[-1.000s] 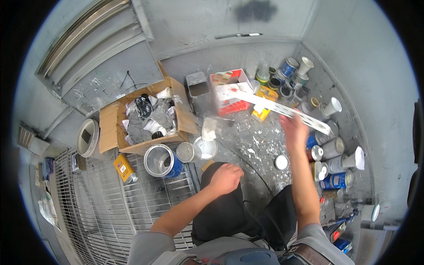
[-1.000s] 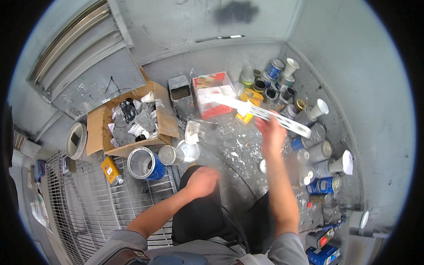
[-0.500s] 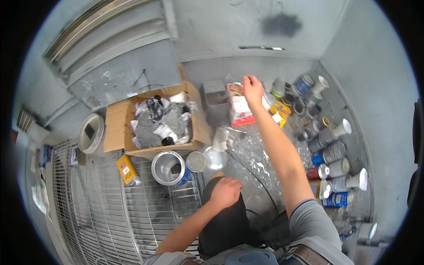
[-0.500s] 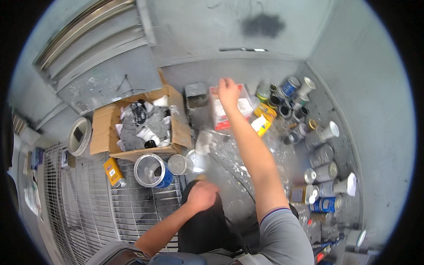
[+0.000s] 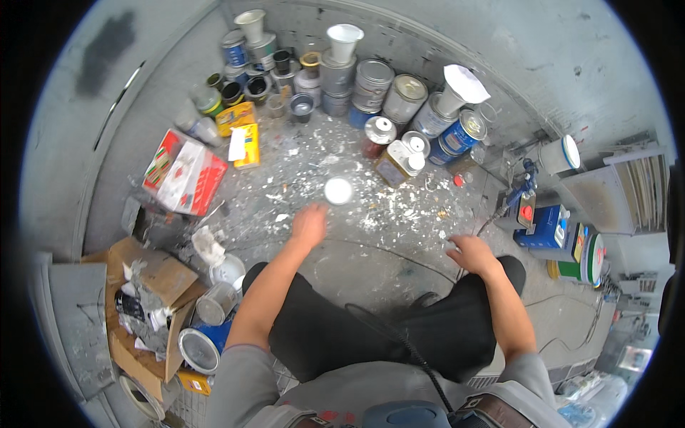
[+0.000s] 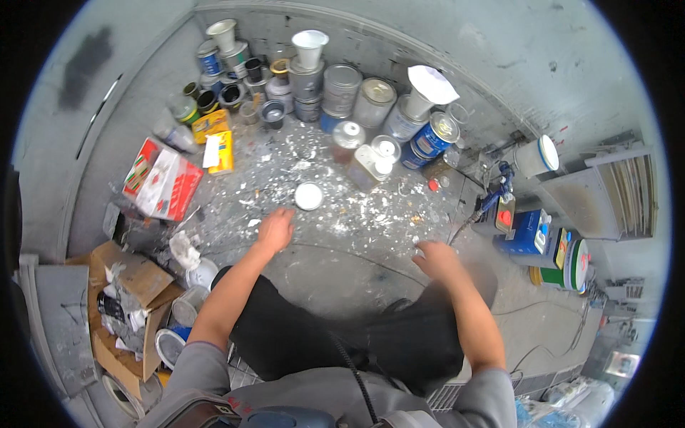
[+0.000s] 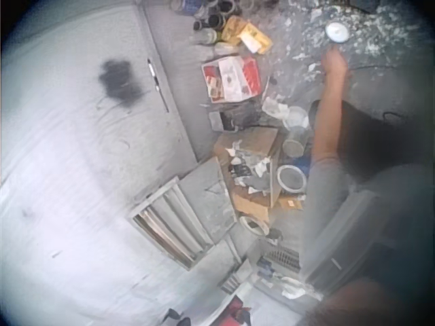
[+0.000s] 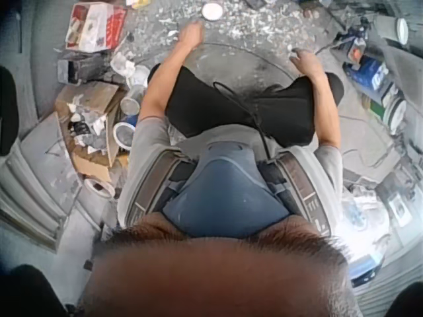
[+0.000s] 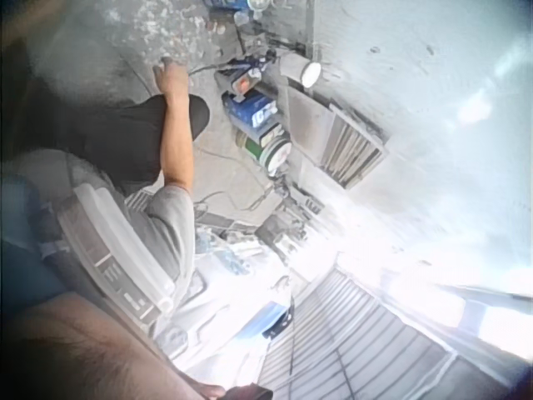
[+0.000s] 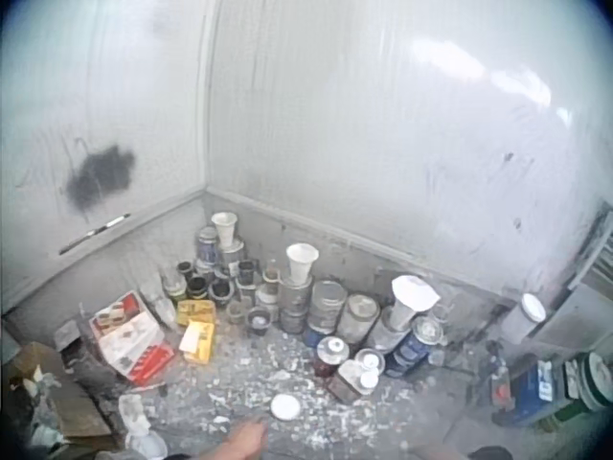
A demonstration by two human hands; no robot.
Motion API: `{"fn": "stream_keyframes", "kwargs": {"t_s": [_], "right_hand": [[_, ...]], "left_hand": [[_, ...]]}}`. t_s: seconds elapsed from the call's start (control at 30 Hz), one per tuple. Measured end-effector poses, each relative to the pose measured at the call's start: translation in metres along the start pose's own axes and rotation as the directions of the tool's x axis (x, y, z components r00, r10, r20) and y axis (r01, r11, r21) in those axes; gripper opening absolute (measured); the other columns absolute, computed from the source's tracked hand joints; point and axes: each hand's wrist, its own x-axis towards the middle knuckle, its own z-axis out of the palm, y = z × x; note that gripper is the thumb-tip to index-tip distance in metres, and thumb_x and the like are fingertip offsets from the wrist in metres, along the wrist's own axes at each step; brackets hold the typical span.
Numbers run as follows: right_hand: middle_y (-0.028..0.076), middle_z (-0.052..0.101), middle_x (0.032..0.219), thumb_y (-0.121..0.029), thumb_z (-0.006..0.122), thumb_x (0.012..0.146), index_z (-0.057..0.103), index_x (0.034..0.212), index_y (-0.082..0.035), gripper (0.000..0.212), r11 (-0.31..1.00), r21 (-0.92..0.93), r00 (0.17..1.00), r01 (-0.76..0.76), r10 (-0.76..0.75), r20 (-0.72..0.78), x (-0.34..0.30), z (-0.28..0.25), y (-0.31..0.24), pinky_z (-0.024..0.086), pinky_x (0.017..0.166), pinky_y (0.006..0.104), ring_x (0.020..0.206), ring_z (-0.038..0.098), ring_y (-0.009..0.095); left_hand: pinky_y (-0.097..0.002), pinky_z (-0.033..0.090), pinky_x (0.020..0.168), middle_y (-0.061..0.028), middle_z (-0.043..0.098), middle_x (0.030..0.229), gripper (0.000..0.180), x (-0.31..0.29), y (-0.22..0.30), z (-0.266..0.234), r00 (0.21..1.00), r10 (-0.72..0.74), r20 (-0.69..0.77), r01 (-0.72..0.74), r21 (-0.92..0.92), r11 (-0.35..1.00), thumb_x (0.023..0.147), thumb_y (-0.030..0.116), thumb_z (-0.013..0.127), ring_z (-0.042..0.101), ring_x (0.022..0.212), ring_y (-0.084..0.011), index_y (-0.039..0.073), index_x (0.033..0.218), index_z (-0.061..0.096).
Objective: The person mixes white paint with a clear liquid in a small container using a metal mixing stick. They then pour the mixture into a spray gun cup and attach the gun. Finally, they spray the white paint onto the front bumper of a car.
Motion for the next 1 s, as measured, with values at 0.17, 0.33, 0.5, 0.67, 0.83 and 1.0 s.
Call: {"fn": "stream_keyframes", "kwargs": {"t_s": [0.17,0.33,0.5,0.67,0.83,1.0], "right_hand": [[0.021,0.076,0.111,-0.026,0.071,0.093,0.072,0.129,-0.007,0.041,0.921,0.315,0.973,-0.228,0.229,0.037,-0.070,-0.008,0.034,0.057,0.089,0.0450,0.100,0.074,0.038],[0.017,0.078,0.105,-0.030,0.073,0.093,0.071,0.129,-0.007,0.043,0.847,0.487,0.928,-0.215,0.332,-0.168,-0.088,-0.023,0.079,0.059,0.082,0.0428,0.091,0.076,0.033],[0.017,0.077,0.107,-0.025,0.077,0.090,0.060,0.142,-0.005,0.059,0.691,0.711,0.739,-0.131,0.545,-0.395,-0.058,-0.039,0.153,0.059,0.084,0.0399,0.089,0.077,0.029],[0.018,0.070,0.123,-0.029,0.086,0.081,0.045,0.155,-0.001,0.089,0.620,0.785,0.498,0.002,0.680,-0.538,0.046,-0.033,0.241,0.056,0.093,0.0376,0.103,0.069,0.026],[0.018,0.073,0.116,-0.026,0.084,0.082,0.049,0.151,-0.002,0.081,0.594,0.782,0.389,0.189,0.686,-0.615,0.092,-0.042,0.258,0.055,0.091,0.0394,0.100,0.071,0.027],[0.018,0.075,0.112,-0.023,0.079,0.085,0.054,0.147,-0.006,0.069,0.523,0.796,0.383,0.306,0.697,-0.605,0.109,-0.041,0.248,0.055,0.092,0.0419,0.101,0.074,0.033]], "left_hand": [[-0.0596,0.037,0.118,-0.0117,0.047,0.157,0.074,0.116,0.035,0.052,0.994,0.029,0.108,-0.062,0.318,0.946,0.083,0.037,0.081,0.046,0.144,-0.0379,0.023,0.150,0.052],[-0.0635,0.030,0.121,-0.0115,0.039,0.164,0.090,0.153,0.057,0.079,0.884,-0.295,0.362,0.071,0.520,0.851,0.078,0.050,0.084,0.041,0.148,-0.0446,0.027,0.156,0.045],[-0.0633,0.039,0.113,-0.0191,0.041,0.161,0.096,0.140,0.066,0.079,0.913,-0.326,0.244,0.266,0.249,0.931,0.072,0.054,0.089,0.053,0.135,-0.0447,0.020,0.152,0.048],[-0.0647,0.031,0.119,-0.0221,0.040,0.161,0.117,0.074,0.127,0.087,0.429,-0.356,0.830,0.752,-0.547,-0.369,0.074,0.077,0.080,0.042,0.146,-0.0464,0.015,0.162,0.032],[-0.0635,0.036,0.119,-0.0234,0.045,0.157,0.086,0.083,0.321,0.037,0.683,0.012,0.730,0.601,-0.553,-0.578,0.096,0.068,0.060,0.044,0.142,-0.0514,0.010,0.157,0.042],[-0.0640,0.038,0.119,-0.0230,0.047,0.156,0.076,0.093,0.426,0.004,0.793,0.106,0.600,0.492,-0.529,-0.691,0.101,0.063,0.051,0.047,0.139,-0.0511,0.011,0.157,0.044]]}}
